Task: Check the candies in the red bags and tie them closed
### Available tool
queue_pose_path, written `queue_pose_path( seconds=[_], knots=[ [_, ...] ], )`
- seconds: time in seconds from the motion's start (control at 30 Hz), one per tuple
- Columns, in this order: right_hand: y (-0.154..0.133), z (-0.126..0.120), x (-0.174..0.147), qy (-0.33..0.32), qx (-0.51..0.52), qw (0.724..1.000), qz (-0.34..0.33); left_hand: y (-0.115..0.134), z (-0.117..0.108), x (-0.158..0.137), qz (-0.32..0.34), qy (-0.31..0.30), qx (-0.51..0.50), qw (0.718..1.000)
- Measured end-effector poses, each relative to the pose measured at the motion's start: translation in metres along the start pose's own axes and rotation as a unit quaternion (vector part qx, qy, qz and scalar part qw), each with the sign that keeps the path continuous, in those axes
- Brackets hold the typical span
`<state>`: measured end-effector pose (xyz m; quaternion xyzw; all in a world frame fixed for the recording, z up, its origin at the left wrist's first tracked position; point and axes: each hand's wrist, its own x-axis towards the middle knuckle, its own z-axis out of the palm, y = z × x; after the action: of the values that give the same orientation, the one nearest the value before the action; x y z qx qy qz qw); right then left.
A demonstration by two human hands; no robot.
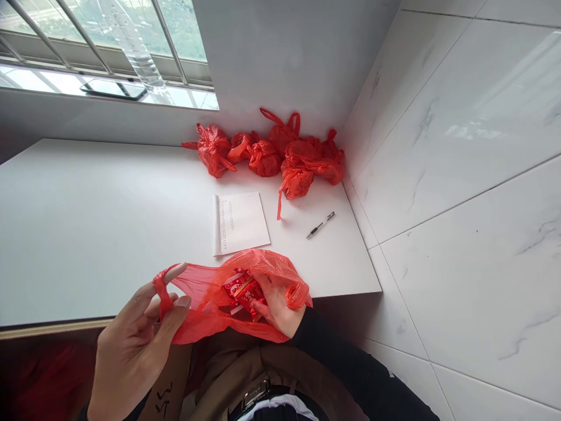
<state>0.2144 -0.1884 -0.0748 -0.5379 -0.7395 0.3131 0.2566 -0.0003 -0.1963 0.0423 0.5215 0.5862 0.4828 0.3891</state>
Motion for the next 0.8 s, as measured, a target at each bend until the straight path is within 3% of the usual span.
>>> queue_pose_path(
  seconds=[0.17,0.37,0.43,0.57,0.8],
  knots=[
    [-0.009,-0.008,0.012,-0.036,0.024,0.999,-0.013,0.001,0.0,-0.001,0.004,0.008,0.003,1.0],
    [-0.011,-0.013,0.022,0.013,0.107,0.994,0.028,0.002,-0.001,-0.003,0.005,0.027,0.006,1.0],
    [-0.014,-0.015,0.025,0.003,0.21,0.976,0.061,0.003,0.0,-0.002,0.014,0.026,0.01,1.0],
    [-0.022,-0.023,0.028,-0.048,0.422,0.901,0.091,0.004,0.001,-0.002,0.03,0.021,0.014,0.999],
    [-0.028,-0.029,0.023,-0.055,0.497,0.858,0.121,0.005,0.002,-0.002,0.033,0.026,0.025,0.999]
  ],
)
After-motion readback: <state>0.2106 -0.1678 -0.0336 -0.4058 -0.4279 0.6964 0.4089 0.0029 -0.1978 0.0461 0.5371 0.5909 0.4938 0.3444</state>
